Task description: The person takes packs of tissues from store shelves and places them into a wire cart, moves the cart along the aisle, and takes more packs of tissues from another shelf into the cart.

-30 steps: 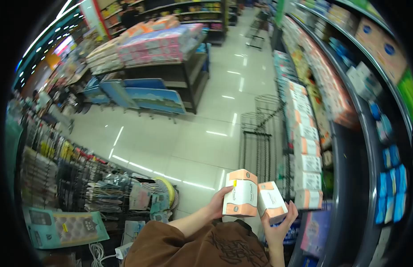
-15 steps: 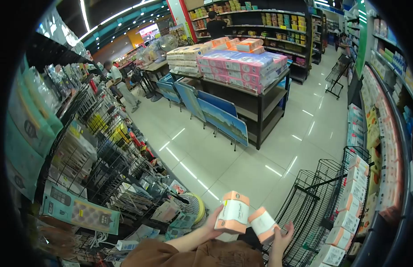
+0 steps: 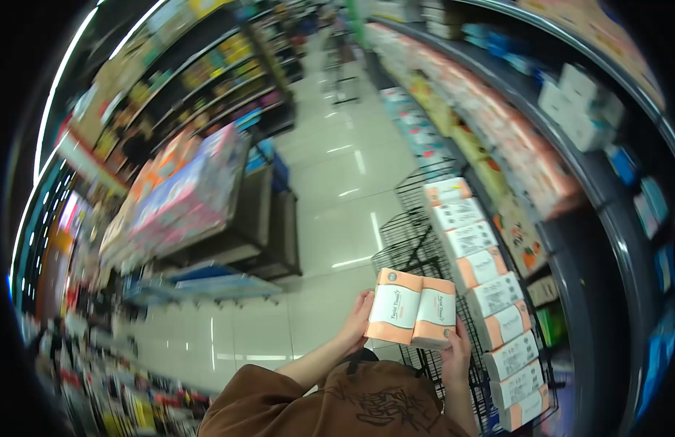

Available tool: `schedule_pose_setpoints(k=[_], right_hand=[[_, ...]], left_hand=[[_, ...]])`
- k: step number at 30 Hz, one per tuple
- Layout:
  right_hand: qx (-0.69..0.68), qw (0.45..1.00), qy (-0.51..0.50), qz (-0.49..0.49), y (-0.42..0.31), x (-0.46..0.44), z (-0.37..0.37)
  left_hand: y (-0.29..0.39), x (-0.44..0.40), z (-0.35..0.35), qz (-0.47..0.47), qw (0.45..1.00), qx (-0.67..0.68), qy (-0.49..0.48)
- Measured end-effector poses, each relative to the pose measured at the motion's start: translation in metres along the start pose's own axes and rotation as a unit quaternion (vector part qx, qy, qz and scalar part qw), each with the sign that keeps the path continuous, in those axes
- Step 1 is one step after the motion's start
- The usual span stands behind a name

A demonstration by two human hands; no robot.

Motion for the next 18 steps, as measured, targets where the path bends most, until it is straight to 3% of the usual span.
schedule_pose_setpoints(k=[4, 8, 11, 13, 16, 17, 18], right_hand=[[-0.024, 0.984, 0.141, 0.104, -0.009, 0.004, 0.008], [-0.012, 0.950, 0.252, 0.186, -0.007, -0.016, -0.008], [-0.022, 0.934, 0.292, 0.203, -0.004, -0.061, -0.031], [-0.018, 0.933, 0.297, 0.204, -0.020, -0.101, -0.055], [0.278, 0.856, 0.343, 0.269, -0.025, -0.170, -0.071], [0.377, 0.830, 0.336, 0.235, -0.028, -0.188, -0.074], [0.471, 0.797, 0.323, 0.195, -0.029, -0.203, -0.078]], left_hand=[[-0.003, -0.067, -0.045, 0.072, 0.987, -0.092, -0.107], [0.006, -0.137, -0.073, 0.089, 0.951, -0.053, -0.293], [0.041, -0.201, -0.079, 0.064, 0.907, -0.168, -0.382], [0.089, -0.236, -0.094, 0.072, 0.895, -0.159, -0.411], [0.117, -0.317, -0.100, -0.041, 0.878, -0.268, -0.395], [0.124, -0.341, -0.102, -0.052, 0.861, -0.309, -0.401], [0.120, -0.371, -0.099, -0.160, 0.797, -0.447, -0.374]])
Point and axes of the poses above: each hand's wrist, its own x-axis away from the middle knuckle, its own z-axis out of the back of the hand, y = z × x, the point moved 1 cm from there along -x, towards the middle knuckle, and after that the axes turned 3 degrees about -y, right-handed, at the moved point
